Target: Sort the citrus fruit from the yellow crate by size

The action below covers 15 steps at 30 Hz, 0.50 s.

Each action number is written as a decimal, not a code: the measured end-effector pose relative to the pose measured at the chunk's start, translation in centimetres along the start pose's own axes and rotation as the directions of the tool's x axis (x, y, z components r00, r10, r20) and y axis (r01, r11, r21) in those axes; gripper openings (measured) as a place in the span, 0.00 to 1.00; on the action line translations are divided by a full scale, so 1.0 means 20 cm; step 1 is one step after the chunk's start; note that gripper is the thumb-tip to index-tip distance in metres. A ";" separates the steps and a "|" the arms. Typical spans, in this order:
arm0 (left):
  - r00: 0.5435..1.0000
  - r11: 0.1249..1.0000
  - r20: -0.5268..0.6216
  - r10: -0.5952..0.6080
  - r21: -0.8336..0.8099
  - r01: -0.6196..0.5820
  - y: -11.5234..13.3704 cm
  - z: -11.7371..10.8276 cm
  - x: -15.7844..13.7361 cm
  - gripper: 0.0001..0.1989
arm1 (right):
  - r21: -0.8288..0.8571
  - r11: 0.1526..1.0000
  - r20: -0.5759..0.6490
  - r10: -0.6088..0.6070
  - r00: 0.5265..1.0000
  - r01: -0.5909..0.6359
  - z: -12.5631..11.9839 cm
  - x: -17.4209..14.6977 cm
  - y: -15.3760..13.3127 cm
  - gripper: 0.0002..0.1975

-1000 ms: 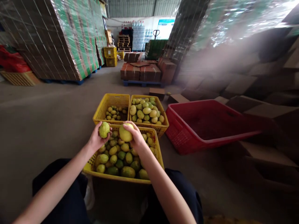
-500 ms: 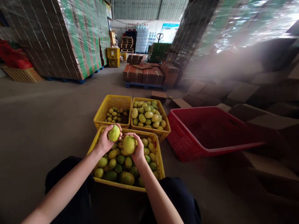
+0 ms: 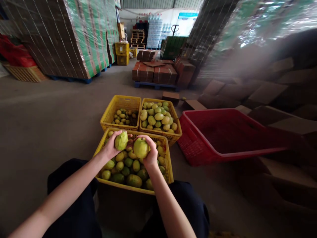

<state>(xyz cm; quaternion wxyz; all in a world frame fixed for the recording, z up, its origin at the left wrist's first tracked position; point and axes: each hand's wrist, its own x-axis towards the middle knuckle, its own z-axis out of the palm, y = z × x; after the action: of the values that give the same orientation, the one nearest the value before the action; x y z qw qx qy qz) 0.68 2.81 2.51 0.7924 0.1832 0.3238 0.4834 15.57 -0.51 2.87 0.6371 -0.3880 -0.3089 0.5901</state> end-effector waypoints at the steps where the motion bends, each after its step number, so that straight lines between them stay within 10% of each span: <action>1: 1.000 1.000 0.007 -0.012 0.010 0.011 0.00 -0.01 0.00 0.08 | -0.005 1.000 0.004 -0.014 1.000 0.014 0.00 0.00 0.00 0.12; 15: 0.987 0.999 -0.162 0.000 0.045 0.007 -0.04 -0.07 0.06 0.09 | 0.035 0.999 0.030 -0.008 1.000 0.007 0.00 0.00 0.01 0.11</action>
<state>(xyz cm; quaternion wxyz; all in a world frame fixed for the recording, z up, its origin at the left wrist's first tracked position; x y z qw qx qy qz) 0.62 3.47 0.62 0.7599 0.1606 0.3984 0.4879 15.54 -0.47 2.71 0.6413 -0.3667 -0.3094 0.5988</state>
